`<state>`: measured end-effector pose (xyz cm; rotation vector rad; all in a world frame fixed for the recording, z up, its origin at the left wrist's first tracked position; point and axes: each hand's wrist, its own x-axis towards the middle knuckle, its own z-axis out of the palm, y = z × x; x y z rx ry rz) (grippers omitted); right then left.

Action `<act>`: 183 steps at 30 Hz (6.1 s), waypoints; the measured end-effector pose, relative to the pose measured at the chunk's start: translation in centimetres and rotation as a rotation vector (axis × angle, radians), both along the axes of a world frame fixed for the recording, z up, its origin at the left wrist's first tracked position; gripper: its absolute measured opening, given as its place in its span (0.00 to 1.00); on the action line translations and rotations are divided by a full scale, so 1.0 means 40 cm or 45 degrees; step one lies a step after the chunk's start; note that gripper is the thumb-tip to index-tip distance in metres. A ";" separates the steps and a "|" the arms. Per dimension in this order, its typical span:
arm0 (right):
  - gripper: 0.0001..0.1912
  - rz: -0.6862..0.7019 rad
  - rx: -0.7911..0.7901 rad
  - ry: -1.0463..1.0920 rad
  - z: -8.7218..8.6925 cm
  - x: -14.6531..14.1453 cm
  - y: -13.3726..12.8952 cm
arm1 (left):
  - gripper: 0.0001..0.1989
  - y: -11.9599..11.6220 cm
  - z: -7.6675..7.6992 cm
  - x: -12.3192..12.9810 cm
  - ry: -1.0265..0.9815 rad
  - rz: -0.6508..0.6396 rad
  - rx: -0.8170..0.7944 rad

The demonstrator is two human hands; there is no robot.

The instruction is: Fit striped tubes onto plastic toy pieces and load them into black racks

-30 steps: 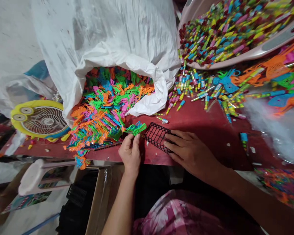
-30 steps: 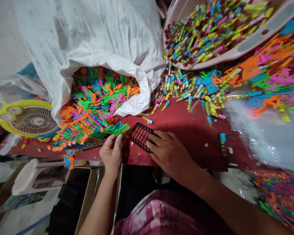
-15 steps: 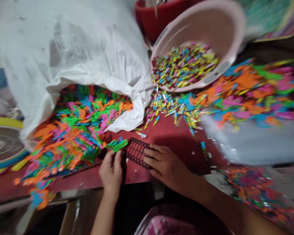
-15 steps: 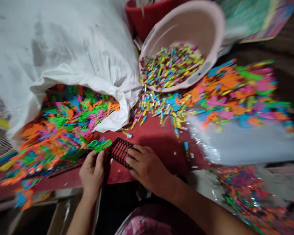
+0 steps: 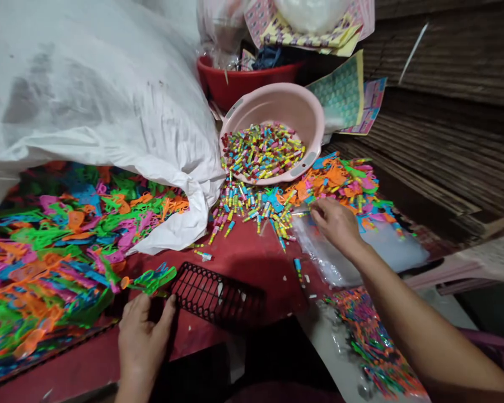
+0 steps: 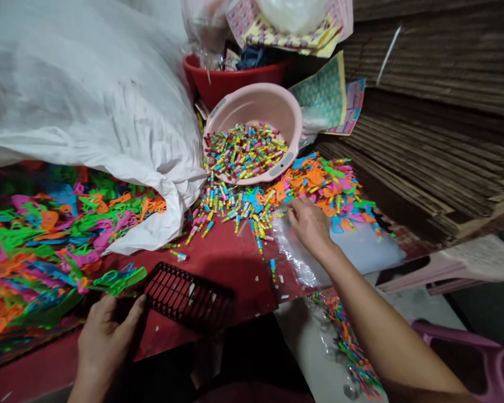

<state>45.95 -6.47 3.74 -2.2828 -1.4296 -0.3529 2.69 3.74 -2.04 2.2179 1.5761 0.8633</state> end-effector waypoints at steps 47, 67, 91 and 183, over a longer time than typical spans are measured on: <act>0.16 -0.236 0.306 0.455 -0.045 -0.093 0.088 | 0.23 -0.221 0.028 0.161 0.057 -0.472 0.279; 0.13 0.062 0.781 1.163 0.001 -0.354 0.011 | 0.19 -0.209 0.057 0.187 -0.174 -0.361 0.341; 0.14 0.910 -0.098 1.296 -0.015 -0.493 0.253 | 0.17 -0.152 0.038 0.117 -0.081 -0.322 0.070; 0.14 0.959 -0.050 1.266 -0.070 -0.546 0.266 | 0.21 -0.153 0.009 0.047 -0.129 -0.548 0.080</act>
